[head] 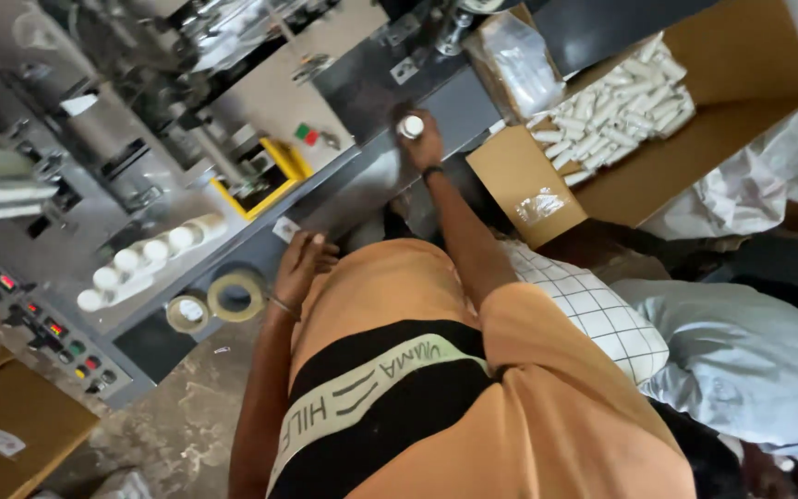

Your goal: The recorder is packaging small white bottles into plastic bags and placing them into boxes in a manufacturing environment.

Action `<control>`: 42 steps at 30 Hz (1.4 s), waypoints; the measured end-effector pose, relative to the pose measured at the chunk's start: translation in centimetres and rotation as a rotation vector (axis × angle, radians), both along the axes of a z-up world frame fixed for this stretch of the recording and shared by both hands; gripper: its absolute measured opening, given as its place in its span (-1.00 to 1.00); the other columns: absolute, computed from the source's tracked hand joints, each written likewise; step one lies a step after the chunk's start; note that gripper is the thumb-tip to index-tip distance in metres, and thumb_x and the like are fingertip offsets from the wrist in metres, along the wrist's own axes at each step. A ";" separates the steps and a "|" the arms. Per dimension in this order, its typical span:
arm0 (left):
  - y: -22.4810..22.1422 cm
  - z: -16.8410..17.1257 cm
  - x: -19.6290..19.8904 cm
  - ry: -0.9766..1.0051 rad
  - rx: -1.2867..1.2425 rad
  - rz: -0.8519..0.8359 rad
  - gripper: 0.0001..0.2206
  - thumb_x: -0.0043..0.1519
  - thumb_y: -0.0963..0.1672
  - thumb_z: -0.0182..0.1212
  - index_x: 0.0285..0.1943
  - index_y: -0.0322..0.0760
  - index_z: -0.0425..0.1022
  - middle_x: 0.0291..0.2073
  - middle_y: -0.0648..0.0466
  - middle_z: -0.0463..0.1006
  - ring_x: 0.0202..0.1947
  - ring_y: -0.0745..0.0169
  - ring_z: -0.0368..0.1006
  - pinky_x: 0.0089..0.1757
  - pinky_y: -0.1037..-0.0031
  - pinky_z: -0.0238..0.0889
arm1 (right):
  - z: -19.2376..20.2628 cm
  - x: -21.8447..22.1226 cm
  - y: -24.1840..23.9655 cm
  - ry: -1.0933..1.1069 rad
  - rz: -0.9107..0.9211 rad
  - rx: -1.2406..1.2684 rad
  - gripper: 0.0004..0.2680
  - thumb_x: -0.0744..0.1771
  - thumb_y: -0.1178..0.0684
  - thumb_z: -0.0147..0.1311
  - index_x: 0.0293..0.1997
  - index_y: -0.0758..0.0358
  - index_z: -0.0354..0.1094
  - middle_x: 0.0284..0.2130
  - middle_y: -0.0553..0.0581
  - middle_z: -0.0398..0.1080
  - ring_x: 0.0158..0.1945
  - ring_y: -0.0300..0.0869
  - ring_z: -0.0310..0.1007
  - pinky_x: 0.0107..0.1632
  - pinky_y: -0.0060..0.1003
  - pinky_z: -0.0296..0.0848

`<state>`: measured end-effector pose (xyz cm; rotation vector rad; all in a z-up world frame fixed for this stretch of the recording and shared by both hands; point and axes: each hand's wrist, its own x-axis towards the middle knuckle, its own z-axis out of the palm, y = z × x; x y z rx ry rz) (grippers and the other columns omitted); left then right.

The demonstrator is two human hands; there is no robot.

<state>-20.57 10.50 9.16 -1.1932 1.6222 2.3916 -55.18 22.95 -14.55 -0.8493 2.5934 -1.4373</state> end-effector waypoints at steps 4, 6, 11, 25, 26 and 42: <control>1.6 0.6 -3.1 -0.096 0.014 0.022 -0.65 0.35 0.01 0.14 0.12 -0.33 0.39 -0.21 -0.05 0.59 -0.26 0.21 0.52 -0.21 0.42 0.38 | -2.6 -1.5 -0.8 -0.139 0.018 0.041 -0.56 0.16 0.21 0.33 0.14 0.16 0.36 0.14 0.27 0.40 0.21 0.17 0.38 0.24 -0.06 0.39; 2.7 1.5 -4.8 -0.125 -0.029 0.003 -0.67 0.36 0.00 0.11 0.13 -0.32 0.39 -0.21 -0.05 0.58 -0.26 0.24 0.53 -0.21 0.43 0.42 | -5.7 -2.9 0.7 -0.141 0.167 0.236 -0.46 0.16 0.24 0.23 0.30 0.25 0.21 0.24 0.44 0.24 0.28 0.27 0.24 0.26 -0.02 0.31; 4.4 0.5 -7.8 -0.086 0.003 -0.031 -0.69 0.37 -0.03 0.09 0.15 -0.32 0.37 -0.21 -0.03 0.57 -0.28 0.24 0.52 -0.22 0.43 0.43 | -0.7 -10.4 7.4 -0.007 -0.058 0.320 -0.52 0.34 0.18 0.01 0.48 0.37 0.01 0.39 0.50 0.09 0.41 0.31 0.11 0.43 0.04 0.13; 5.0 1.1 -12.2 -0.105 -0.050 -0.109 -0.70 0.37 -0.02 0.11 0.08 -0.35 0.38 -0.23 -0.03 0.58 -0.29 0.28 0.51 -0.23 0.48 0.41 | 7.0 -21.2 13.3 0.287 -0.309 0.793 -0.55 0.33 -0.18 0.22 0.25 0.27 0.23 0.05 0.23 0.32 0.15 0.11 0.28 0.09 0.02 0.30; 5.0 0.9 -12.4 -0.091 -0.037 -0.115 -0.70 0.37 -0.02 0.11 0.08 -0.34 0.38 -0.23 -0.02 0.57 -0.29 0.29 0.51 -0.23 0.48 0.40 | 7.8 -21.0 13.2 0.279 -0.316 0.806 -0.55 0.31 -0.17 0.23 0.25 0.27 0.25 0.05 0.22 0.32 0.16 0.09 0.28 0.08 0.03 0.30; 4.6 6.0 -23.6 0.357 0.207 -0.125 -0.48 0.25 0.10 0.24 0.27 -0.24 0.38 0.08 0.13 0.52 0.07 0.30 0.43 0.04 0.44 0.33 | 24.2 3.0 6.5 -1.167 -0.134 -0.790 -0.72 0.40 0.10 0.15 0.24 0.26 0.21 -0.13 -0.01 0.41 -0.07 -0.33 0.37 -0.04 -0.36 0.35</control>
